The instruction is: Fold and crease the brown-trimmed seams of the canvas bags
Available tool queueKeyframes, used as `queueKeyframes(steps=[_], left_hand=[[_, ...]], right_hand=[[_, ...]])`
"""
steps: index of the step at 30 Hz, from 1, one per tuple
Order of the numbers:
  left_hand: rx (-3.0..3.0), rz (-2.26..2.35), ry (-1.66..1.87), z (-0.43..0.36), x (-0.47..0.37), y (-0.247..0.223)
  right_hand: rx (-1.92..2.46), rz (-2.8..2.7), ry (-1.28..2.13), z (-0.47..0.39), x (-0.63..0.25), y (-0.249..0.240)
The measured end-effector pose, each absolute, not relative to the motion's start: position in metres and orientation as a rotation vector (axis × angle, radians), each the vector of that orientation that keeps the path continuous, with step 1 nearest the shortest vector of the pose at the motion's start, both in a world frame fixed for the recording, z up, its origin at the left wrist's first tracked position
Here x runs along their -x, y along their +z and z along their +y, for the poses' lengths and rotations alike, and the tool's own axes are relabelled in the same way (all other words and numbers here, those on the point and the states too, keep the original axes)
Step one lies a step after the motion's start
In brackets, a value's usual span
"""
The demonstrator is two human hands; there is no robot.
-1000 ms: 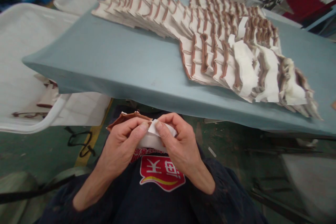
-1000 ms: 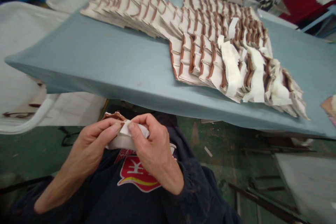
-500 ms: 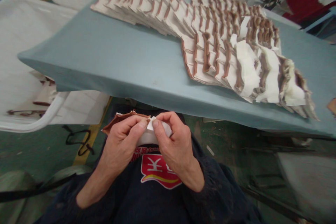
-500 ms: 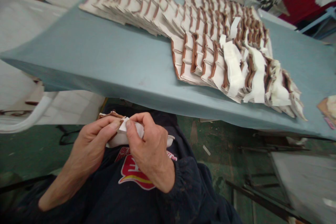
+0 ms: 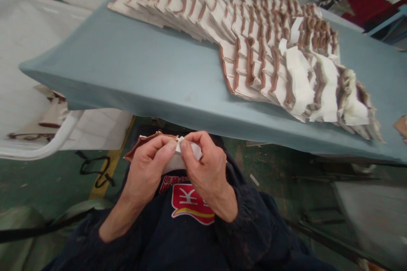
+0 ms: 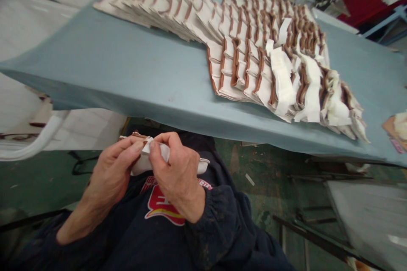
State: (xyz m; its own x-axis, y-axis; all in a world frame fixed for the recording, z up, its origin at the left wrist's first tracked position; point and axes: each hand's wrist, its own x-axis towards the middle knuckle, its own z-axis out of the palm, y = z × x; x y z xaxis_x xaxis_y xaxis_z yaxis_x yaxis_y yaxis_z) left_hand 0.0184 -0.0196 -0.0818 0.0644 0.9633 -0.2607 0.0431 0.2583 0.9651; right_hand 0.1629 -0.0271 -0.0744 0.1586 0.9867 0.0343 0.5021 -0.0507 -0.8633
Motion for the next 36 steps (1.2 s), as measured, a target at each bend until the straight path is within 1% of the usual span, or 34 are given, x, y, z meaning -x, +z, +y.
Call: queueKeyframes(steps=[13, 18, 25, 33, 36], left_hand=[[-1.345, 1.351, 0.884, -0.020, -0.018, -0.073], [-1.380, 1.324, 0.864, -0.017, -0.018, -0.073], [-1.438, 1.475, 0.932, -0.024, -0.025, -0.074], [-1.615, 1.486, 1.006, -0.026, -0.029, -0.082], [-1.591, 1.478, 1.015, -0.025, -0.032, -0.087]], right_hand=[[1.563, -1.364, 1.074, -0.026, -0.177, -0.079], [1.556, -1.342, 1.105, -0.026, -0.177, -0.080], [1.557, -1.296, 1.261, -0.025, -0.172, -0.081], [1.475, -1.085, 1.521, -0.020, -0.171, -0.094], [1.421, -1.001, 1.596, -0.020, -0.168, -0.097]])
